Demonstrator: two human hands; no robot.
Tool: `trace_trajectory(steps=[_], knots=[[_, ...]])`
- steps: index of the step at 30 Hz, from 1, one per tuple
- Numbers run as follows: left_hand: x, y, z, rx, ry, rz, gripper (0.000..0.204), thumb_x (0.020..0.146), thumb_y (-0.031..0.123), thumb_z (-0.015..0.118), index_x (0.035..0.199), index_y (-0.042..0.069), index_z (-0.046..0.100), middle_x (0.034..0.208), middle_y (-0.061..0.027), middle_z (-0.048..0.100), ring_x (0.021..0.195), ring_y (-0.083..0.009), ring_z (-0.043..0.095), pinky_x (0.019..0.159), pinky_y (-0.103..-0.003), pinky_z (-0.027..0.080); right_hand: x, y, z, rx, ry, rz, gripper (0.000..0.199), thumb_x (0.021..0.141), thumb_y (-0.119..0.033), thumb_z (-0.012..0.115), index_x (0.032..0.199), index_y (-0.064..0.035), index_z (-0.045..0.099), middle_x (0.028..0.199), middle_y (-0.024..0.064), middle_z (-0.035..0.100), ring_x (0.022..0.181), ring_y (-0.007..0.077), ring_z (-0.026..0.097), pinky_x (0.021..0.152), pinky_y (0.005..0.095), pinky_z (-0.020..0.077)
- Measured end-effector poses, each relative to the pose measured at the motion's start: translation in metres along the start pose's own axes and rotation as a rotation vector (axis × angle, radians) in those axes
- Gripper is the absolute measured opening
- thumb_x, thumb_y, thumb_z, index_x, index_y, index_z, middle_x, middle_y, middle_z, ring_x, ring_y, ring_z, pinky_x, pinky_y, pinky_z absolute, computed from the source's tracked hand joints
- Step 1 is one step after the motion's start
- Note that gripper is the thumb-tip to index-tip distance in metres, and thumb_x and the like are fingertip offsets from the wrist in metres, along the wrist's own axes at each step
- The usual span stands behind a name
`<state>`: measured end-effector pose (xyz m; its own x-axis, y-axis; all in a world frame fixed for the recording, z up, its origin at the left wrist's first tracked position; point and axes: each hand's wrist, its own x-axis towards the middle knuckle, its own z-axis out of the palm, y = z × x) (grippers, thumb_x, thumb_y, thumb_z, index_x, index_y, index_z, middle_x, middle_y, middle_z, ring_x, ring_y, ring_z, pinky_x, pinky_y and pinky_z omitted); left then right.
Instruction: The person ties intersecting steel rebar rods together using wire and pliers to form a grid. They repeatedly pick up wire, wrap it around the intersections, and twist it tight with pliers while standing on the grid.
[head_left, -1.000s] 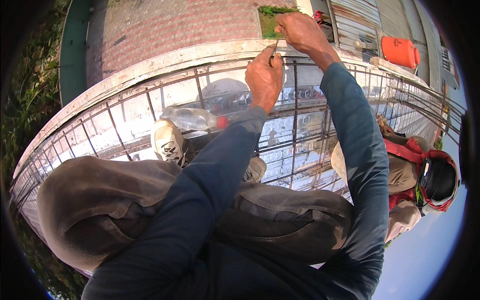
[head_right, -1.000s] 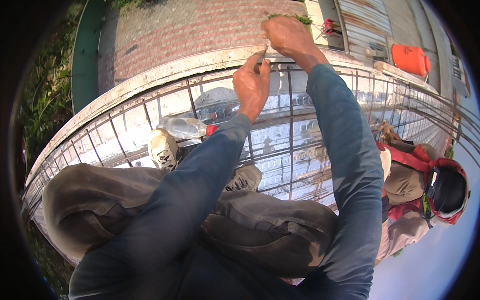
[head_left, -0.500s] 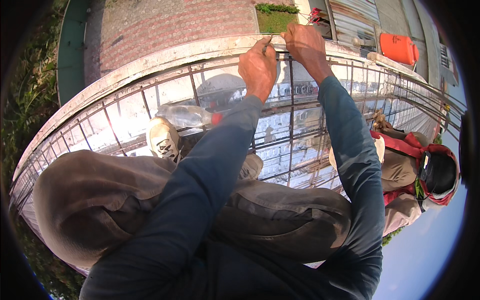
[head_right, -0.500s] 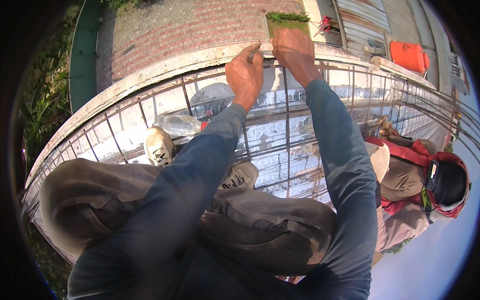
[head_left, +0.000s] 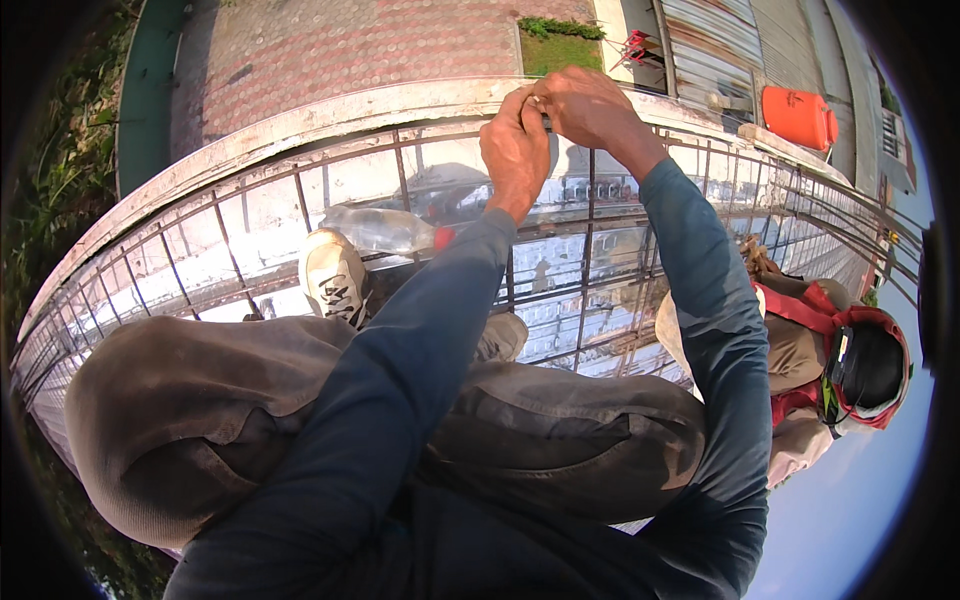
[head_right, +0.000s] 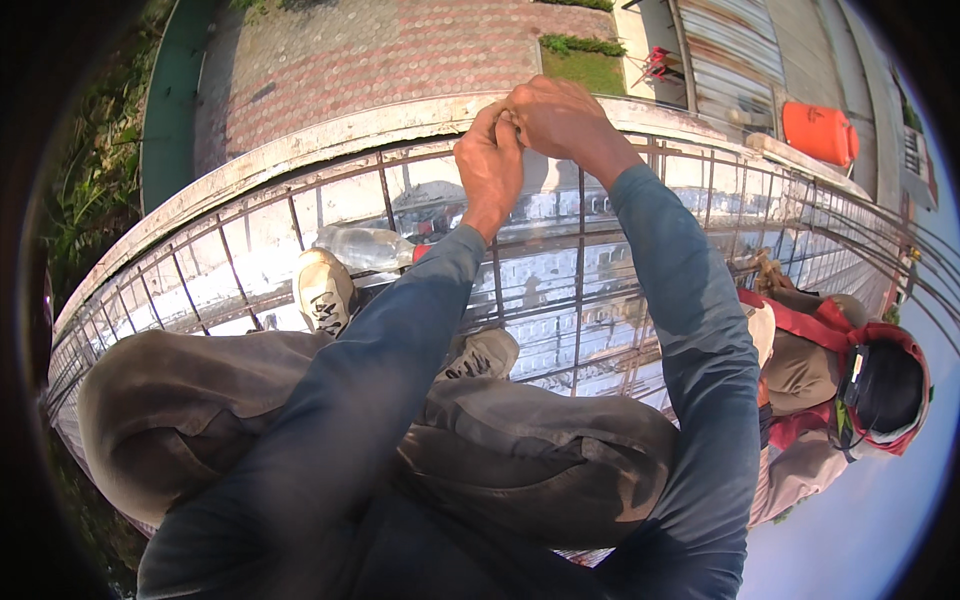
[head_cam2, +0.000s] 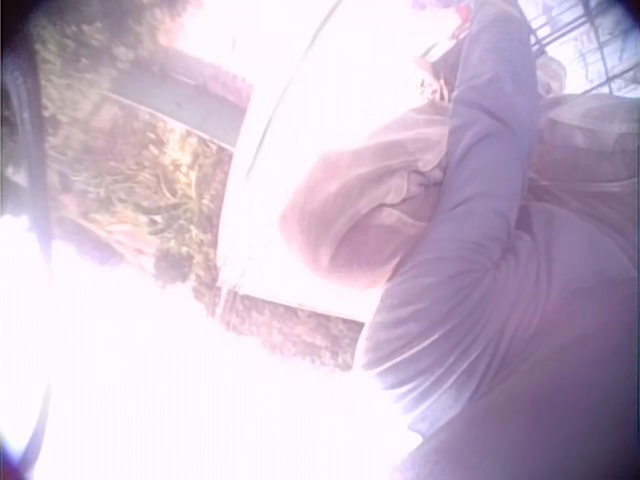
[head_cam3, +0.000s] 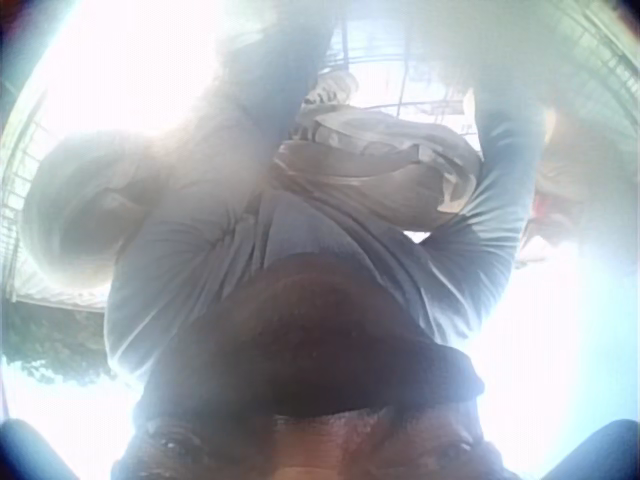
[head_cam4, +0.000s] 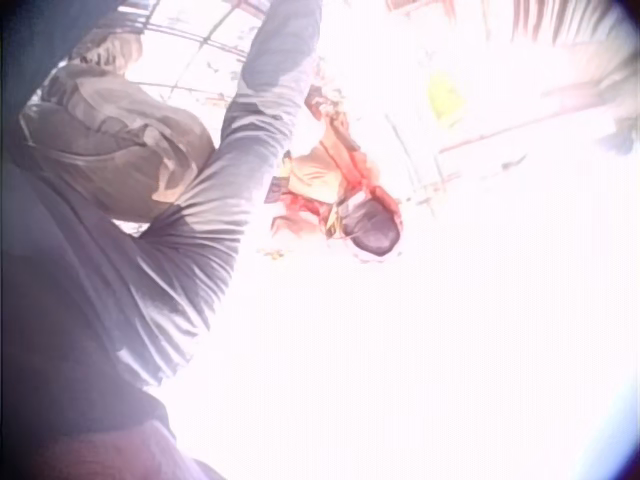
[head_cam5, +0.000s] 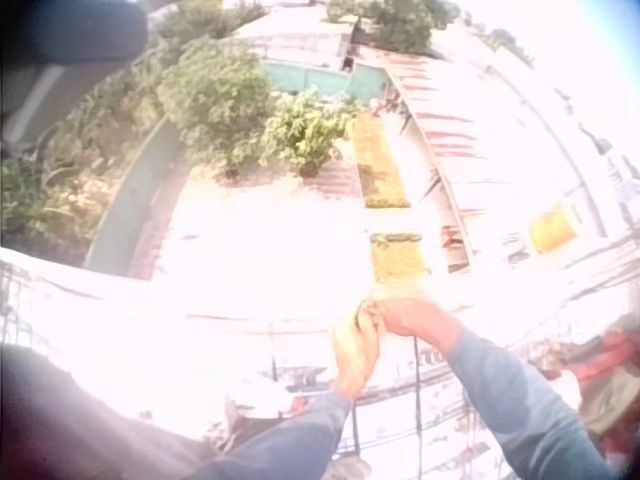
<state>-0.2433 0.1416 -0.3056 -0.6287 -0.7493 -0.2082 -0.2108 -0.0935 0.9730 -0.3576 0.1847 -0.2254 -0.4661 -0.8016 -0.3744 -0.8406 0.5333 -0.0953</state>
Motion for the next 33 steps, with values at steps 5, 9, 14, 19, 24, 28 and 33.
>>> trace_trajectory(steps=[5,9,14,19,24,28,33], knots=[[0.0,0.012,-0.008,0.173,-0.045,-0.003,0.028,0.098,0.017,0.063,0.122,0.013,0.076,0.077,-0.0227,0.072,0.072,-0.0416,0.071,0.071,-0.05,0.055,0.027,0.026,-0.011,-0.113,0.288,-0.156,0.018,0.092,-0.022,0.07,0.095,-0.0044,0.074,0.088,0.0195,0.072,0.09,0.0399,0.07,0.08,0.0527,0.0556],[0.002,0.015,-0.007,0.325,-0.019,0.009,0.028,0.096,0.022,0.067,0.121,0.015,0.076,0.076,-0.0188,0.073,0.073,-0.0391,0.072,0.072,-0.05,0.056,0.021,0.038,-0.011,-0.169,0.359,-0.035,0.018,0.092,-0.023,0.072,0.091,-0.0044,0.073,0.081,0.0187,0.071,0.082,0.0407,0.071,0.072,0.0522,0.0566],[0.003,0.022,-0.008,0.394,-0.013,-0.035,0.024,0.092,0.027,0.073,0.112,0.015,0.078,0.078,-0.012,0.076,0.074,-0.0326,0.075,0.073,-0.046,0.058,-0.01,0.038,-0.002,-0.049,0.241,0.247,0.024,0.096,-0.026,0.068,0.086,-0.0045,0.069,0.08,0.0194,0.071,0.079,0.0421,0.069,0.072,0.0523,0.0562],[0.003,0.027,-0.007,0.412,0.011,-0.057,0.016,0.092,0.024,0.072,0.102,0.012,0.077,0.081,-0.0175,0.075,0.079,-0.04,0.073,0.073,-0.05,0.056,-0.041,0.027,0.05,0.066,0.411,0.143,0.019,0.097,-0.022,0.062,0.088,-0.0066,0.07,0.084,0.0173,0.072,0.08,0.0414,0.068,0.075,0.0508,0.0552],[0.005,0.024,-0.007,0.419,0.019,-0.012,0.015,0.089,0.022,0.074,0.091,0.009,0.079,0.083,-0.0163,0.076,0.081,-0.0367,0.074,0.075,-0.048,0.057,-0.043,0.008,0.067,0.258,0.437,0.123,0.014,0.09,-0.017,0.066,0.093,-0.0086,0.077,0.095,0.0149,0.076,0.089,0.0347,0.071,0.081,0.0456,0.0571],[0.011,0.031,-0.008,0.368,-0.039,-0.115,0.018,0.087,0.022,0.075,0.088,0.005,0.08,0.077,-0.0131,0.075,0.077,-0.0282,0.074,0.075,-0.042,0.057,-0.04,-0.008,0.077,0.555,0.441,0.439,0.018,0.092,-0.018,0.066,0.092,-0.005,0.079,0.088,0.0179,0.076,0.082,0.036,0.072,0.075,0.045,0.0576],[-0.002,0.041,-0.003,0.038,-0.068,-0.234,0.025,0.092,0.021,0.069,0.081,0.0,0.077,0.078,-0.0196,0.074,0.073,-0.0316,0.071,0.076,-0.044,0.055,-0.032,0.009,0.1,0.874,0.388,0.378,0.022,0.096,-0.015,0.062,0.095,0.0027,0.076,0.08,0.0212,0.072,0.071,0.0361,0.068,0.068,0.0426,0.0538]])
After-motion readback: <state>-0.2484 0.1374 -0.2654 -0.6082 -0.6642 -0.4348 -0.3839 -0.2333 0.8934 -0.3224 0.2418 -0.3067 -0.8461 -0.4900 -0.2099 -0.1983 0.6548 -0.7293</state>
